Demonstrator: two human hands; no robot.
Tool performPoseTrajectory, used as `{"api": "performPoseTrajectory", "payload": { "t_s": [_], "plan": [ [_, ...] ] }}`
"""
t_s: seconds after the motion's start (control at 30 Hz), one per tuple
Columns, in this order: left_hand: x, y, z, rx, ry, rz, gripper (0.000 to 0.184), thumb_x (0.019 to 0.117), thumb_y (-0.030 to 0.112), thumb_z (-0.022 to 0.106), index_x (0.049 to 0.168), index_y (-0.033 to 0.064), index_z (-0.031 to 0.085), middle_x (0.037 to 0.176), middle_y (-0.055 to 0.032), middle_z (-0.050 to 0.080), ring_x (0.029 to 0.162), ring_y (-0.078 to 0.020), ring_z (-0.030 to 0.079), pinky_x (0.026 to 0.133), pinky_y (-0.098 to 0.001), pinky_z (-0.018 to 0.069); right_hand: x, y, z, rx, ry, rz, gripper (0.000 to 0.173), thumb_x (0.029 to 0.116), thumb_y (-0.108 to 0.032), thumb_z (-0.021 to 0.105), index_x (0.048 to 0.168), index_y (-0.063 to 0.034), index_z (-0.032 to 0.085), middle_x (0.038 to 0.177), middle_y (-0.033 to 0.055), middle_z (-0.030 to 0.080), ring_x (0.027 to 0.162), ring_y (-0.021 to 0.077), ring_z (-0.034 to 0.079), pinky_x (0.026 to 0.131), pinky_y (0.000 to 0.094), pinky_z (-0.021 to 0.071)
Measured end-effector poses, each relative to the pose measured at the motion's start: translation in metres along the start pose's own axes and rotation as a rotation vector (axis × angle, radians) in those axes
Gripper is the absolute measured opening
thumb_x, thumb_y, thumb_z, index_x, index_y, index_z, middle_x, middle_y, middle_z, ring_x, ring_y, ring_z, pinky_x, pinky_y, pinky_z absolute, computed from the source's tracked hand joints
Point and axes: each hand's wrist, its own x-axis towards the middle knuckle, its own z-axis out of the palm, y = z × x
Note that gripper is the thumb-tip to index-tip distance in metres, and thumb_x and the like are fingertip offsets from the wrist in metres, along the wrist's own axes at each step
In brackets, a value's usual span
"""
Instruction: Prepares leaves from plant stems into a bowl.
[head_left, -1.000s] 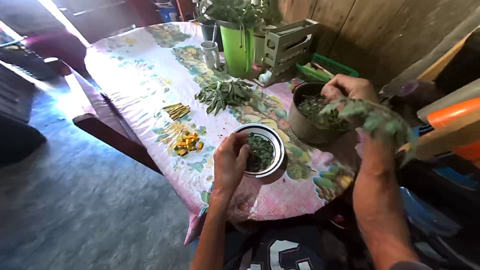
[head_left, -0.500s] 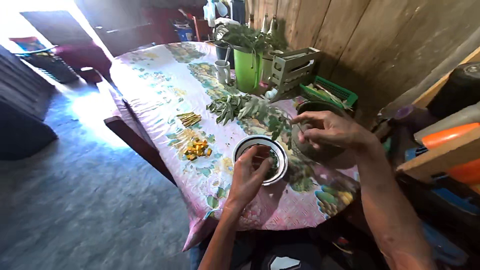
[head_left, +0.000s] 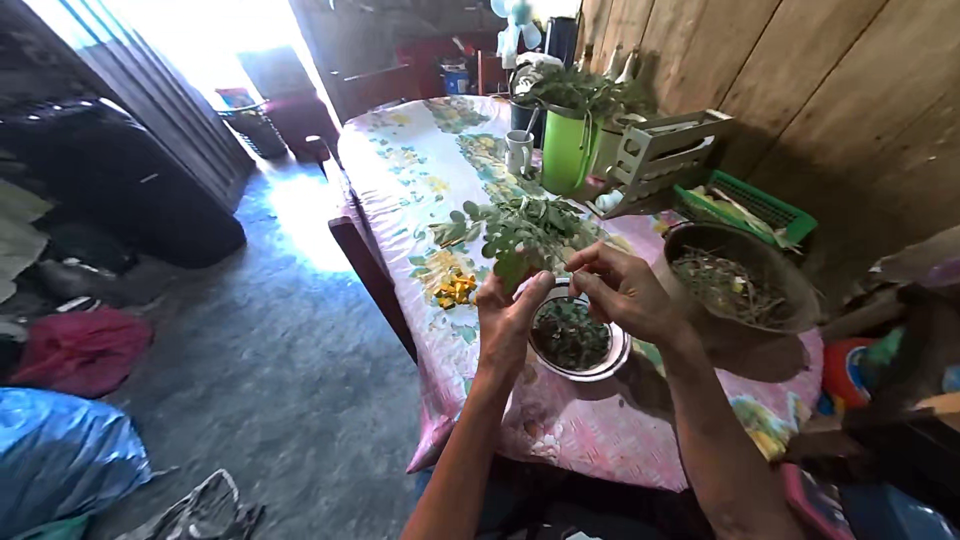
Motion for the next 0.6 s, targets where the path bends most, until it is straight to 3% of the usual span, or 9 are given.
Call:
{"api": "performPoseTrajectory", "payload": {
  "t_s": [0.07, 0.17, 0.23, 0.3, 0.37, 0.43, 0.47, 0.6],
  "plan": [
    [0.0, 0.0, 0.004, 0.017, -0.006, 0.005, 0.033, 0.0902, 0.019, 0.077, 0.119, 0.006, 0.068, 0.111, -0.0099, 0.07, 0.098, -0.021, 0.07, 0.088, -0.0381, 0.0603, -0.001, 0.003, 0.006, 0.02, 0.007, 0.006, 0.016, 0.1019, -0.012, 0.055, 0.115, -0.0079, 0.064, 0.09, 0.0056, 0.069, 0.055, 0.0135, 0.062, 0.045, 0.0271, 0.0556],
    [-0.001, -0.003, 0.009, 0.022, -0.014, 0.033, 0.02, 0.0951, 0.009, 0.07, 0.114, 0.0053, 0.067, 0.101, -0.0075, 0.07, 0.083, -0.0167, 0.069, 0.08, -0.0344, 0.0612, -0.003, 0.009, 0.012, -0.003, 0.027, -0.031, 0.014, 0.1001, -0.011, 0.056, 0.111, -0.0068, 0.064, 0.09, 0.0041, 0.068, 0.055, 0.0106, 0.061, 0.046, 0.0255, 0.0551],
    [0.001, -0.004, 0.009, 0.042, -0.024, 0.025, 0.016, 0.0964, 0.004, 0.066, 0.112, 0.0045, 0.066, 0.095, -0.0067, 0.068, 0.077, -0.0149, 0.067, 0.075, -0.0322, 0.0606, -0.003, 0.011, 0.014, -0.168, 0.075, -0.097, 0.013, 0.0974, -0.014, 0.061, 0.107, -0.0084, 0.068, 0.089, -0.0001, 0.066, 0.059, 0.0059, 0.056, 0.051, 0.0223, 0.0494],
    [0.002, -0.006, 0.007, 0.088, -0.041, 0.001, 0.013, 0.0969, 0.006, 0.065, 0.11, 0.004, 0.067, 0.09, -0.0076, 0.068, 0.071, -0.0149, 0.066, 0.07, -0.0316, 0.0604, -0.003, 0.015, 0.012, -0.365, 0.113, -0.175, 0.017, 0.095, -0.023, 0.066, 0.106, -0.0128, 0.074, 0.099, -0.0014, 0.067, 0.077, 0.0065, 0.06, 0.065, 0.0253, 0.0522],
    [0.003, -0.007, 0.005, 0.124, -0.071, -0.008, 0.013, 0.097, 0.007, 0.065, 0.108, 0.0019, 0.068, 0.087, -0.0099, 0.069, 0.07, -0.0164, 0.066, 0.067, -0.0319, 0.0599, -0.002, 0.017, 0.011, -0.391, 0.126, -0.218, 0.021, 0.0954, -0.028, 0.066, 0.107, -0.0142, 0.076, 0.11, -0.0001, 0.069, 0.105, 0.0132, 0.063, 0.089, 0.0352, 0.0543],
    [0.003, -0.006, 0.005, 0.171, -0.09, 0.003, 0.014, 0.097, 0.007, 0.065, 0.108, -0.0011, 0.066, 0.086, -0.0107, 0.069, 0.071, -0.0171, 0.067, 0.067, -0.0317, 0.0601, -0.001, 0.02, 0.013, -0.298, 0.146, -0.236, 0.019, 0.0961, -0.025, 0.065, 0.103, -0.0107, 0.076, 0.113, 0.0021, 0.068, 0.116, 0.0148, 0.061, 0.098, 0.0362, 0.0535],
    [0.002, -0.006, 0.006, 0.184, -0.095, 0.017, 0.014, 0.0961, 0.005, 0.065, 0.108, -0.0029, 0.065, 0.087, -0.0115, 0.07, 0.072, -0.018, 0.068, 0.068, -0.0324, 0.0607, -0.001, 0.022, 0.015, -0.238, 0.154, -0.219, 0.018, 0.0972, -0.021, 0.064, 0.102, -0.0085, 0.075, 0.114, 0.0036, 0.069, 0.116, 0.0142, 0.063, 0.098, 0.0344, 0.0555],
    [0.0, -0.005, 0.006, 0.307, -0.074, 0.105, 0.017, 0.094, 0.004, 0.069, 0.107, -0.0055, 0.065, 0.091, -0.009, 0.072, 0.079, -0.0177, 0.073, 0.075, -0.034, 0.0646, -0.002, 0.026, 0.023, 0.036, 0.178, -0.137, 0.014, 0.0984, -0.011, 0.064, 0.104, -0.0004, 0.071, 0.112, 0.0099, 0.069, 0.095, 0.0143, 0.07, 0.081, 0.0301, 0.062]
  ]
}}
